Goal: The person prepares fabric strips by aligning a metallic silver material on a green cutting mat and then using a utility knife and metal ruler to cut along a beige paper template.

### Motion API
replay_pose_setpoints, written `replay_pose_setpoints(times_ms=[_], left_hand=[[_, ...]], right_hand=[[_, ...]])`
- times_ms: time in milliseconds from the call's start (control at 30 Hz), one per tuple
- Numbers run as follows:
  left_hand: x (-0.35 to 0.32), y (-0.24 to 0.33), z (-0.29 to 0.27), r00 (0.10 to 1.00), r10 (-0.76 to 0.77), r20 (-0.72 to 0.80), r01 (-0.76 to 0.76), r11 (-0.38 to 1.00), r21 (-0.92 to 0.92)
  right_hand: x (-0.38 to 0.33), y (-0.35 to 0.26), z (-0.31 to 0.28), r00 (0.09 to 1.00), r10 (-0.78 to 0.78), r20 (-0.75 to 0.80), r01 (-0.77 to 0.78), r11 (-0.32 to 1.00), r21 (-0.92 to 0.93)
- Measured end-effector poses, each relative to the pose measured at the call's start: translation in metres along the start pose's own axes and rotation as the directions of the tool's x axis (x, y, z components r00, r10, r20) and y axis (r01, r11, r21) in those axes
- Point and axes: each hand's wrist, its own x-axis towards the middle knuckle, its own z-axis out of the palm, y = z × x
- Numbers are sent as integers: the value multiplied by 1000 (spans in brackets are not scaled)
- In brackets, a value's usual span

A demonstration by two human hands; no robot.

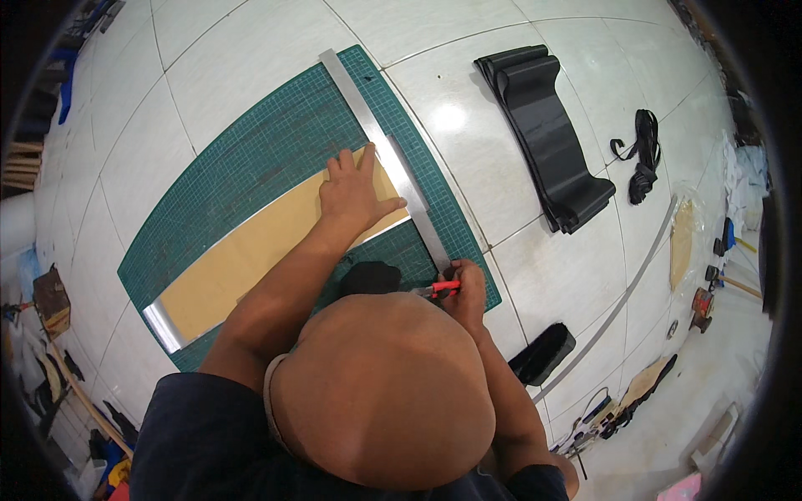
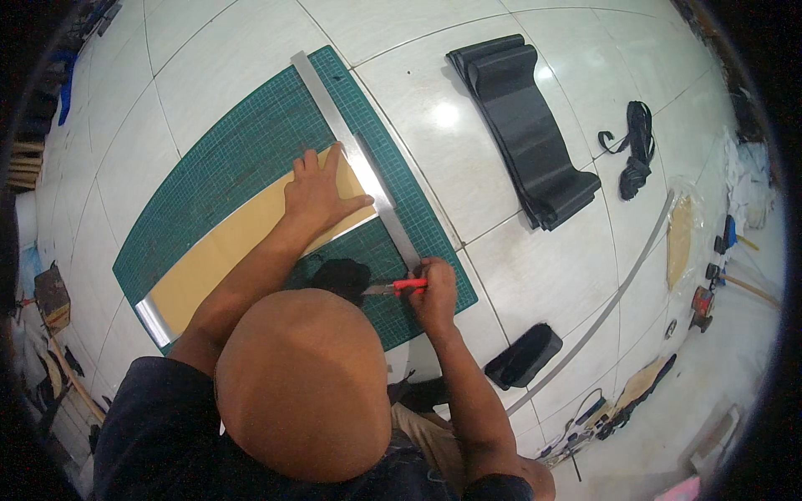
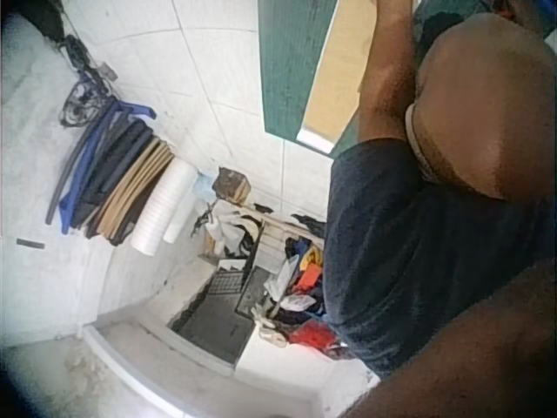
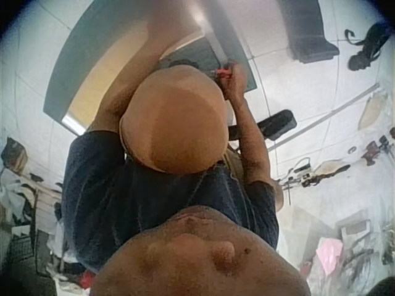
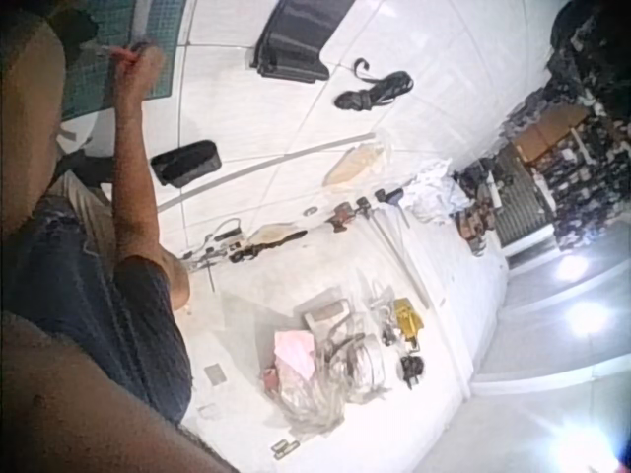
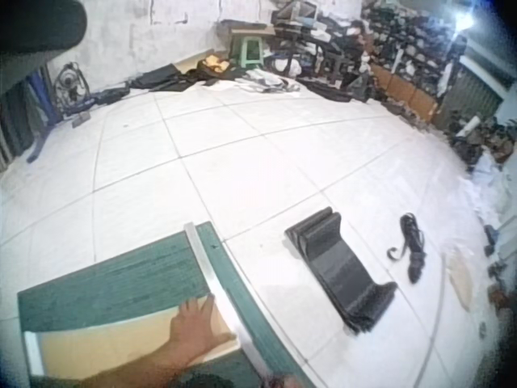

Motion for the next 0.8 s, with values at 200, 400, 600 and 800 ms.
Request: replay_pose_setpoints(times_ms=[200, 400, 600, 800], left_hand=[[-1, 1, -1, 1000, -7, 4, 7, 1000, -3], [2, 5, 0, 1000, -14, 14, 13, 999, 44], [5, 1, 10, 998, 56, -21, -54, 996, 68], [9, 5, 4, 998, 42, 53, -45, 997, 69]], right_hand=[[-1, -2, -3, 1000, 6, 30, -6, 1000, 4], [-2, -3, -3, 999, 29, 44, -27, 999, -44], [-1, 0, -2, 997, 56, 55, -54, 998, -36], [-4, 6, 1, 1000, -11, -25, 10, 999, -34]])
